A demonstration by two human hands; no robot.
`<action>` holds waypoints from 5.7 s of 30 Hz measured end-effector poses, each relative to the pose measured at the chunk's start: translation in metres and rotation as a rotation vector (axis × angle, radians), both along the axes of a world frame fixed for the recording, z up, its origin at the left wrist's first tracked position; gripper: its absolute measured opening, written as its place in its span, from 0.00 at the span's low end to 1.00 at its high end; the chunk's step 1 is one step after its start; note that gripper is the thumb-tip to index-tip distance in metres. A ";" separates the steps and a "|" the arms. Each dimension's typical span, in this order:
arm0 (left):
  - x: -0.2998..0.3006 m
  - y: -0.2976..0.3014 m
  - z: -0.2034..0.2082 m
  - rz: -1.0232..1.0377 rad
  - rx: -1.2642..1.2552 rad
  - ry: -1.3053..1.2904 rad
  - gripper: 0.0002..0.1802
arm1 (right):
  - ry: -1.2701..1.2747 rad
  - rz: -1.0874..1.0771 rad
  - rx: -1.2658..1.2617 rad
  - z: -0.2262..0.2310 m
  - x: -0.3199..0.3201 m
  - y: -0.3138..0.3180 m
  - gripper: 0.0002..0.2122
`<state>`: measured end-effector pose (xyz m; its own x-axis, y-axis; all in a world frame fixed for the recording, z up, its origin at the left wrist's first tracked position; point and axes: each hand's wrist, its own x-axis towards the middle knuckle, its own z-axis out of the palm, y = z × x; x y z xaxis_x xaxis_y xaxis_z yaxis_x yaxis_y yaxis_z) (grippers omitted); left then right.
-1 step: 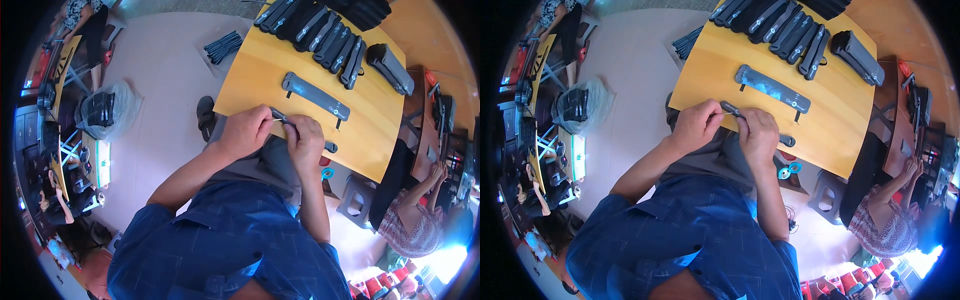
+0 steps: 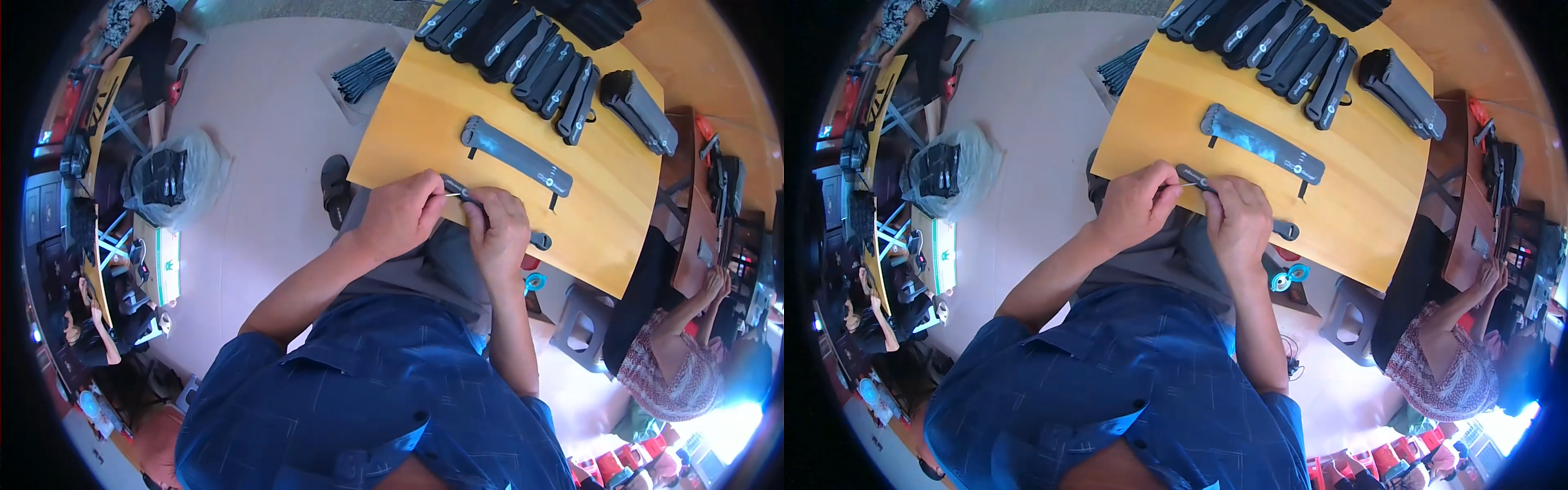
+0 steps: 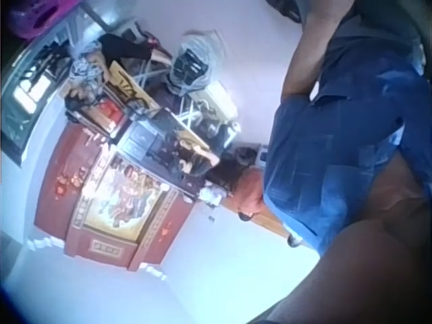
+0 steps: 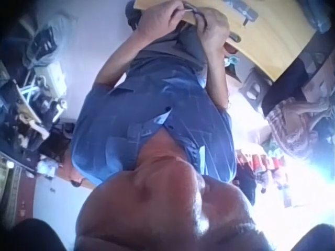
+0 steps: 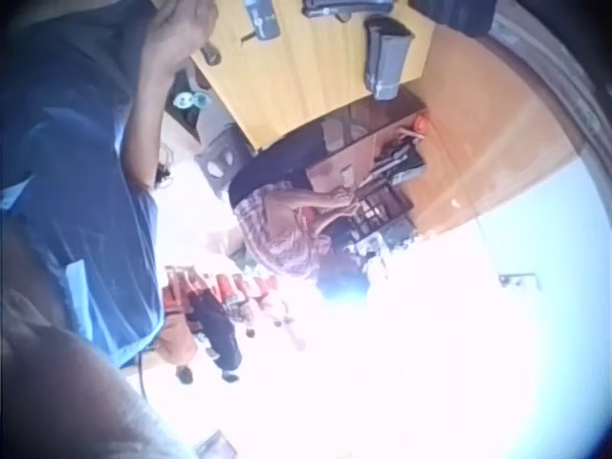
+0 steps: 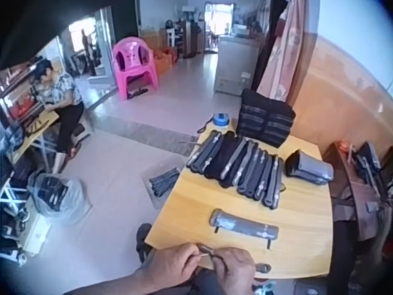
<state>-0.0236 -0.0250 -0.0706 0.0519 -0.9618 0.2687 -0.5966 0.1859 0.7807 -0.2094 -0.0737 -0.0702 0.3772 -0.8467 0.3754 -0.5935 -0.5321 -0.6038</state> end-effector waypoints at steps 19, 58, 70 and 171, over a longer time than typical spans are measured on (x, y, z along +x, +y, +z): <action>-0.005 -0.008 0.002 -0.024 0.014 -0.068 0.07 | -0.034 -0.037 0.094 -0.003 -0.001 -0.004 0.05; -0.003 -0.016 0.010 0.086 0.244 0.013 0.16 | -0.007 0.011 0.051 -0.001 0.005 -0.002 0.05; 0.001 -0.016 0.010 0.124 0.254 -0.111 0.18 | -0.008 0.028 0.070 -0.002 0.002 -0.005 0.04; -0.031 0.002 0.043 -0.331 0.009 -0.001 0.17 | -1.076 -0.146 0.826 -0.014 -0.024 0.073 0.12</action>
<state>-0.0548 -0.0234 -0.0276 -0.2640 -0.9288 0.2600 -0.5054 0.3629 0.7829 -0.2338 -0.0003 -0.0842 0.1110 -0.9722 -0.2062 0.3485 0.2324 -0.9080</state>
